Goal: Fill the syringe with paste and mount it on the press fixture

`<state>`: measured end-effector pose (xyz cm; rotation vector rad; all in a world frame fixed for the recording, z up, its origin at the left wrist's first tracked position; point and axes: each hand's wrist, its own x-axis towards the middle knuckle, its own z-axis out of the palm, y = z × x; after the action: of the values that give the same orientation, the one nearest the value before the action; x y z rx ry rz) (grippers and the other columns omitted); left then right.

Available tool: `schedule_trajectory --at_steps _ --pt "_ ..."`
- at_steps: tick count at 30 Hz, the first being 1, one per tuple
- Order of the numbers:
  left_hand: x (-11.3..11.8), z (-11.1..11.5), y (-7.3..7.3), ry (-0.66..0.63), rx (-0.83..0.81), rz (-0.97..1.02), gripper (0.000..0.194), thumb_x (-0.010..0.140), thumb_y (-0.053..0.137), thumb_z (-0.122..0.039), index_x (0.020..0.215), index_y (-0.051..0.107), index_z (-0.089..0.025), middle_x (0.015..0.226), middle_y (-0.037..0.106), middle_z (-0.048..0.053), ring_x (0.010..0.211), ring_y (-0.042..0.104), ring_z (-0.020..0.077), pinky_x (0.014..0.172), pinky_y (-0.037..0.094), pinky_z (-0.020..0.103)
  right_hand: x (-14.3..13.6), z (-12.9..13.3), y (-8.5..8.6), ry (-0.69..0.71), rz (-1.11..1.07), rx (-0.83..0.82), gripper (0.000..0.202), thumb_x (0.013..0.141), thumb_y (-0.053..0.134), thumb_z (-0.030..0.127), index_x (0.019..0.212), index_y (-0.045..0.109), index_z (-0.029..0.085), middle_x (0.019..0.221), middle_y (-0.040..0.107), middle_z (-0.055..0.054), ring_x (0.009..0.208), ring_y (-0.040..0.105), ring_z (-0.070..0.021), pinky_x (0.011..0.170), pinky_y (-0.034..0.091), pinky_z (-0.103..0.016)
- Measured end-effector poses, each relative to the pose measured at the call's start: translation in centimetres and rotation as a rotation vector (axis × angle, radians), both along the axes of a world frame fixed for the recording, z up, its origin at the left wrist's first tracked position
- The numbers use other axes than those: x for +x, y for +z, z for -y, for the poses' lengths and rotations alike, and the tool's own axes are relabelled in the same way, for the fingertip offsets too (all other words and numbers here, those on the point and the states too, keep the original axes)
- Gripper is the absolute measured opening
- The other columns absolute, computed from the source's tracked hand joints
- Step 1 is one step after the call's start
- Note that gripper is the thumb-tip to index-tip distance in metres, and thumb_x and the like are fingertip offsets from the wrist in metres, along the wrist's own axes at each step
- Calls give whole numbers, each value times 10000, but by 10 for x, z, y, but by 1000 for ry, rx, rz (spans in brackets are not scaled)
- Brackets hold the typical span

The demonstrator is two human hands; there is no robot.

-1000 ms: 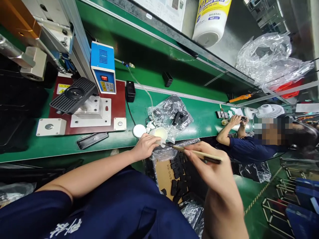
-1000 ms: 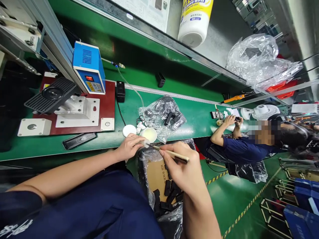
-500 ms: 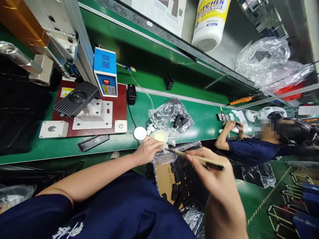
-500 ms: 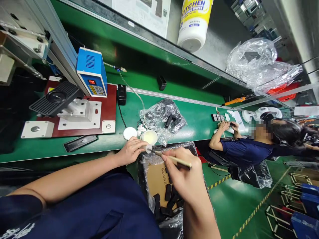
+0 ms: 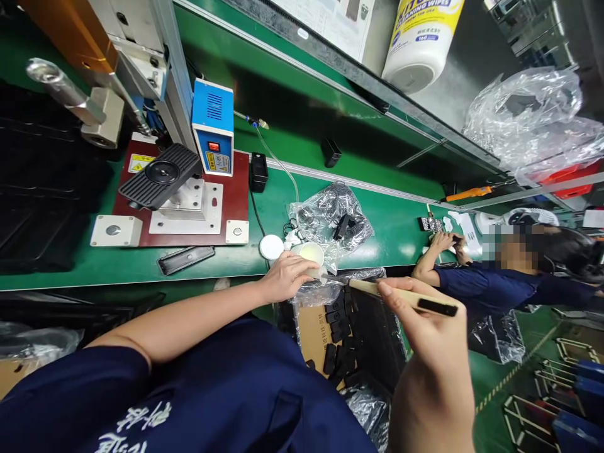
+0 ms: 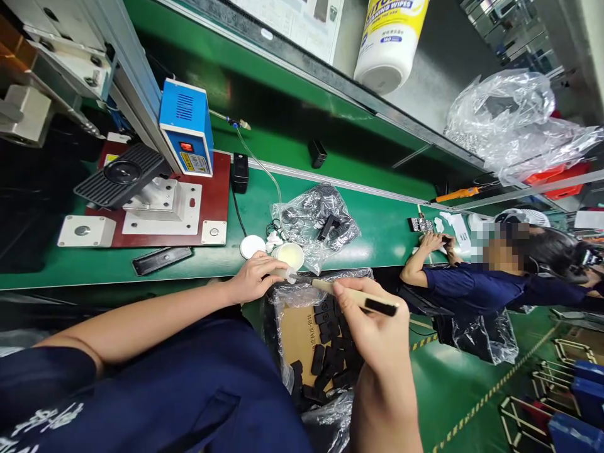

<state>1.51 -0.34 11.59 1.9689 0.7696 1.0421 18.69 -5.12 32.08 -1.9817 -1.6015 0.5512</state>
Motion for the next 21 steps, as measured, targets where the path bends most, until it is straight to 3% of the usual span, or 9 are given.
schedule_trajectory --at_steps 5,11,14,18,21 --pt "0 0 3 -31 -35 71 347 900 574 -210 1225 455 -187 989 750 45 941 688 221 880 408 396 0 -7 -16 -3 -97 -134 241 751 723 420 737 734 179 542 625 -8 455 501 -121 420 377 -241" --pt "-2 -5 4 35 14 118 427 885 597 -191 1255 385 -201 999 751 37 955 687 232 878 400 406 -2 -6 -2 -25 -56 -30 185 750 740 366 790 749 185 641 670 -31 550 565 -150 486 431 -262" --pt "-2 -8 5 44 20 145 459 880 599 -180 1278 371 -204 977 755 26 957 685 226 880 406 401 -3 -6 -2 8 -60 -61 198 753 738 376 757 744 178 567 636 -12 504 542 -137 466 419 -255" --pt "-1 -8 4 49 44 167 460 876 606 -179 1279 386 -206 990 753 30 942 686 224 860 420 398 -5 -7 -4 28 -41 -5 149 775 725 317 823 748 179 727 703 -46 634 618 -168 557 477 -280" --pt "1 -8 2 64 21 151 472 872 607 -179 1292 395 -208 979 753 31 982 677 231 875 431 401 -9 -8 -5 93 -37 -31 126 786 712 307 770 746 187 667 687 -31 583 602 -153 531 468 -272"
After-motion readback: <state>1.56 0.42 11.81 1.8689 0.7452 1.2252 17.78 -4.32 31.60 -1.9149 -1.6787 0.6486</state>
